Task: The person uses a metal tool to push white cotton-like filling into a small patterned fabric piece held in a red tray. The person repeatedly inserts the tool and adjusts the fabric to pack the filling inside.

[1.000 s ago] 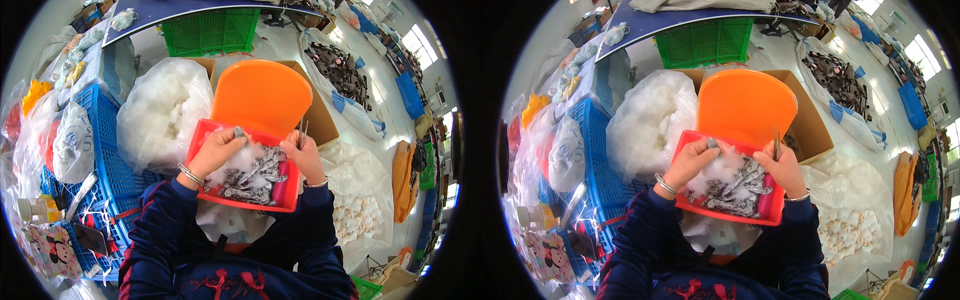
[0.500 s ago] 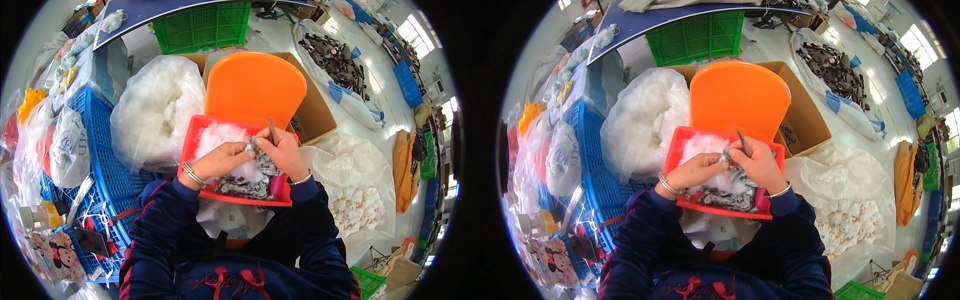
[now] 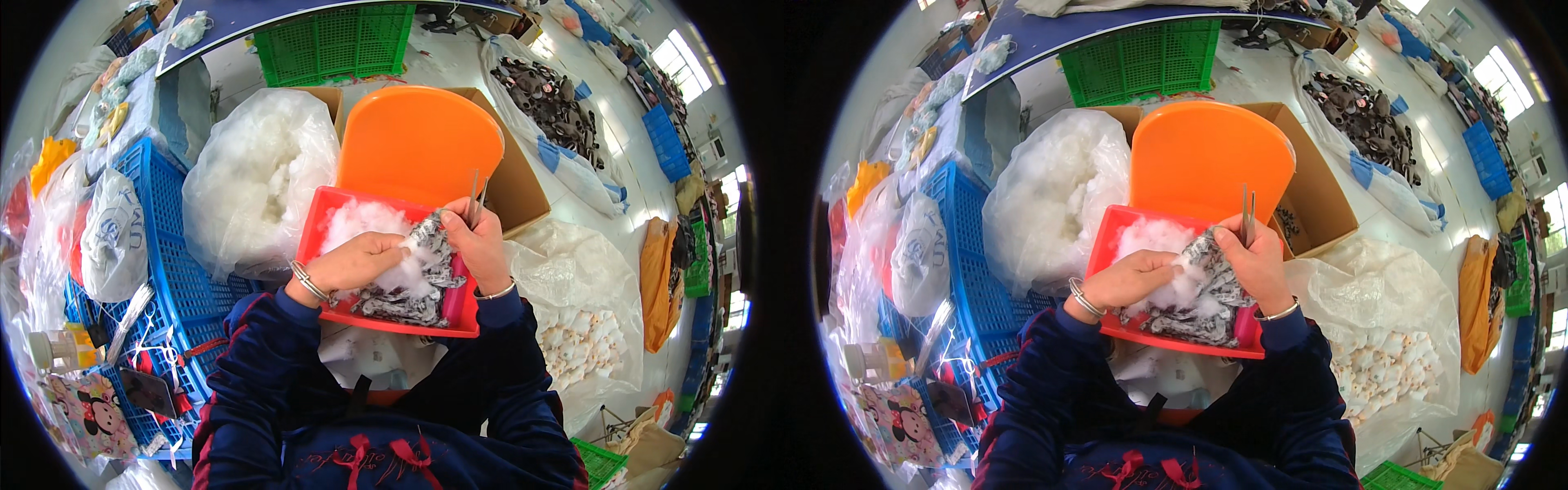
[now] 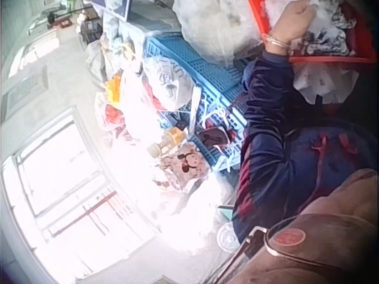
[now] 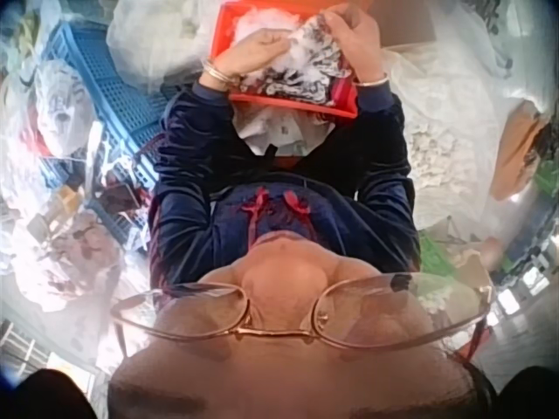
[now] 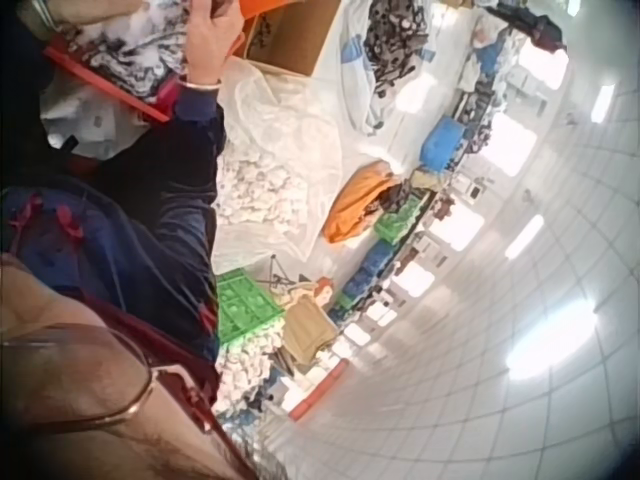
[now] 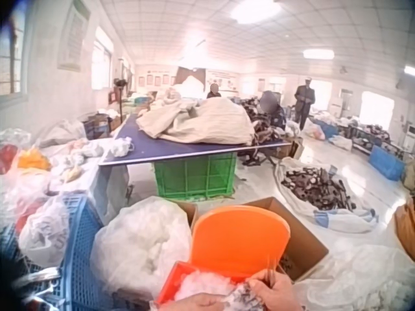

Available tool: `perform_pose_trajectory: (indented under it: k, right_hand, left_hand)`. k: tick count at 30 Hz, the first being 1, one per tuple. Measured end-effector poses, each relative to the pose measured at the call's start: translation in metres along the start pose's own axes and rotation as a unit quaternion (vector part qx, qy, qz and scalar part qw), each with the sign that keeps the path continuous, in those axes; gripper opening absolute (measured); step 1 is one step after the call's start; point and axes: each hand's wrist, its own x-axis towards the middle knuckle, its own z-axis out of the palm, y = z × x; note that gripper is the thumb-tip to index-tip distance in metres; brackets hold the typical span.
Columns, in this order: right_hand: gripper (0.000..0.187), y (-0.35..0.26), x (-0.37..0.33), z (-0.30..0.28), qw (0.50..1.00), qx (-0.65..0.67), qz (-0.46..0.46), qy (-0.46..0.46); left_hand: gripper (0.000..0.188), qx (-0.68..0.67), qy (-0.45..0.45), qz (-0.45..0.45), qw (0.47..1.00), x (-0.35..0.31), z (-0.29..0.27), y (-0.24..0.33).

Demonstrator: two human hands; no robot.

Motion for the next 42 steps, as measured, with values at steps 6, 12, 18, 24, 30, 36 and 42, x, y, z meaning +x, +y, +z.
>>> perform_pose_trajectory:
  k: [6, 12, 18, 24, 30, 36, 42]
  right_hand:
    - [0.011, -0.004, -0.002, 0.002, 1.0, 0.011, 0.004, 0.008]
    - [0.01, -0.005, -0.002, 0.005, 0.999, -0.037, -0.024, 0.008]
    - [0.008, -0.002, -0.003, 0.005, 0.999, -0.037, -0.007, 0.022]
    - [0.007, 0.0, -0.005, 0.002, 0.999, 0.012, -0.012, 0.028]
    - [0.007, 0.0, -0.004, 0.003, 0.999, 0.017, -0.02, 0.023]
    - [0.008, -0.003, -0.005, 0.013, 0.999, -0.018, -0.046, 0.009]
    - [0.007, -0.002, -0.007, 0.01, 0.999, 0.033, -0.037, 0.018]
  left_hand:
    - [0.035, -0.009, -0.004, -0.002, 1.0, -0.003, -0.004, -0.003]
    - [0.03, 0.081, 0.043, 0.04, 0.995, 0.0, -0.005, -0.001]
    - [0.027, 0.025, 0.078, 0.047, 0.996, 0.006, 0.002, -0.007]
    - [0.027, 0.044, 0.082, 0.055, 0.994, 0.0, 0.002, 0.004]
    - [0.027, 0.031, 0.097, 0.067, 0.993, -0.004, 0.002, 0.005]
    - [0.025, 0.044, 0.091, 0.062, 0.993, 0.003, 0.002, -0.007]
    - [0.024, 0.018, 0.084, 0.06, 0.994, 0.002, 0.004, -0.004]
